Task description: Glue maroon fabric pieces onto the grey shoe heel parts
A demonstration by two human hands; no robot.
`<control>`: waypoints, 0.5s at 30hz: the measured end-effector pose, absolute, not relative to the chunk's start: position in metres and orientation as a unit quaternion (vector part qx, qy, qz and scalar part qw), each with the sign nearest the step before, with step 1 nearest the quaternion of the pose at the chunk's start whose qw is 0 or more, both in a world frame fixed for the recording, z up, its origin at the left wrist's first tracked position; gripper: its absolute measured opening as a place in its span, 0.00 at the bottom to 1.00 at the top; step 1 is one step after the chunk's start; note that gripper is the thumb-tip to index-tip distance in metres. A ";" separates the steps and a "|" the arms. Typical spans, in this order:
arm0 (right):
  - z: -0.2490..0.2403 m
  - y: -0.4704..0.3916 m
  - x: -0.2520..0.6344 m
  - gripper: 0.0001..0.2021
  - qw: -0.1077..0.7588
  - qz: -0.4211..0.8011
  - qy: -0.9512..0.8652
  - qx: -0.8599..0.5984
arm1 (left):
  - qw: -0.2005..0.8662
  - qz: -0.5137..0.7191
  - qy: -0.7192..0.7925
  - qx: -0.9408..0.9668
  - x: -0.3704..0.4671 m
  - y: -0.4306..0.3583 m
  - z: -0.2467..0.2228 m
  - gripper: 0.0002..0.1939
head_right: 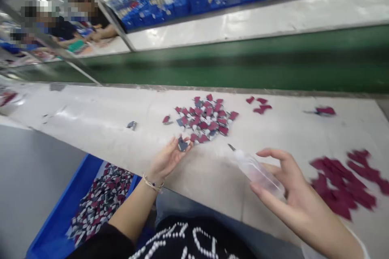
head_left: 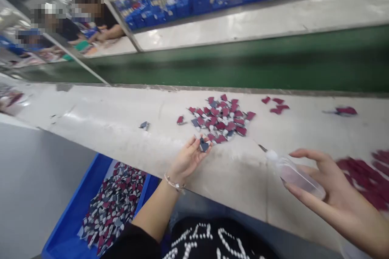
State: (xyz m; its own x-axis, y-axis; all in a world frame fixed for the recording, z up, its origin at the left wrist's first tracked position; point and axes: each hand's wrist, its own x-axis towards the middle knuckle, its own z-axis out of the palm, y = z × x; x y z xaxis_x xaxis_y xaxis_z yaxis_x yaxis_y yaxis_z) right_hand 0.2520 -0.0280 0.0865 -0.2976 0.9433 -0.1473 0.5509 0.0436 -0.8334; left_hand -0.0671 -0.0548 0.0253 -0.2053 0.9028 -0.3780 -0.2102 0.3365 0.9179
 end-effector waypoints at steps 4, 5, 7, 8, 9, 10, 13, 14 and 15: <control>0.110 -0.040 0.253 0.09 0.302 0.450 -0.691 -0.478 | 0.764 0.447 0.421 0.197 -0.013 -0.059 0.021 0.24; 0.112 -0.042 0.255 0.08 0.319 0.463 -0.677 -0.475 | 0.793 0.430 0.386 0.191 -0.005 -0.061 0.021 0.23; 0.114 -0.045 0.259 0.07 0.345 0.485 -0.656 -0.465 | 0.821 0.404 0.340 0.216 0.006 -0.065 0.020 0.22; 0.115 -0.046 0.261 0.06 0.350 0.486 -0.660 -0.454 | 0.827 0.396 0.324 0.233 0.010 -0.066 0.019 0.23; 0.115 -0.047 0.262 0.05 0.352 0.480 -0.670 -0.443 | 0.829 0.392 0.312 0.249 0.013 -0.068 0.019 0.23; 0.115 -0.048 0.262 0.05 0.353 0.468 -0.680 -0.440 | 0.827 0.391 0.306 0.264 0.015 -0.069 0.018 0.23; 0.114 -0.048 0.262 0.08 0.352 0.423 -0.704 -0.449 | 0.811 0.396 0.304 0.305 0.021 -0.071 0.018 0.20; 0.113 -0.048 0.262 0.10 0.352 0.415 -0.709 -0.449 | 0.805 0.398 0.307 0.316 0.022 -0.072 0.018 0.19; 0.112 -0.047 0.262 0.12 0.351 0.414 -0.711 -0.446 | 0.800 0.400 0.307 0.324 0.023 -0.072 0.018 0.18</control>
State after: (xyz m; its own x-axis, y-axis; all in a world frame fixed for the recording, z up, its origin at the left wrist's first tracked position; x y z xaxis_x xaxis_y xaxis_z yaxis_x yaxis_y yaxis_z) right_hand 0.2624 -0.0475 0.1123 -0.3553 0.9256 0.1301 0.3441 0.2590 -0.9025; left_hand 0.0231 -0.0725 0.0183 0.4911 0.8396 -0.2322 -0.4407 0.4694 0.7651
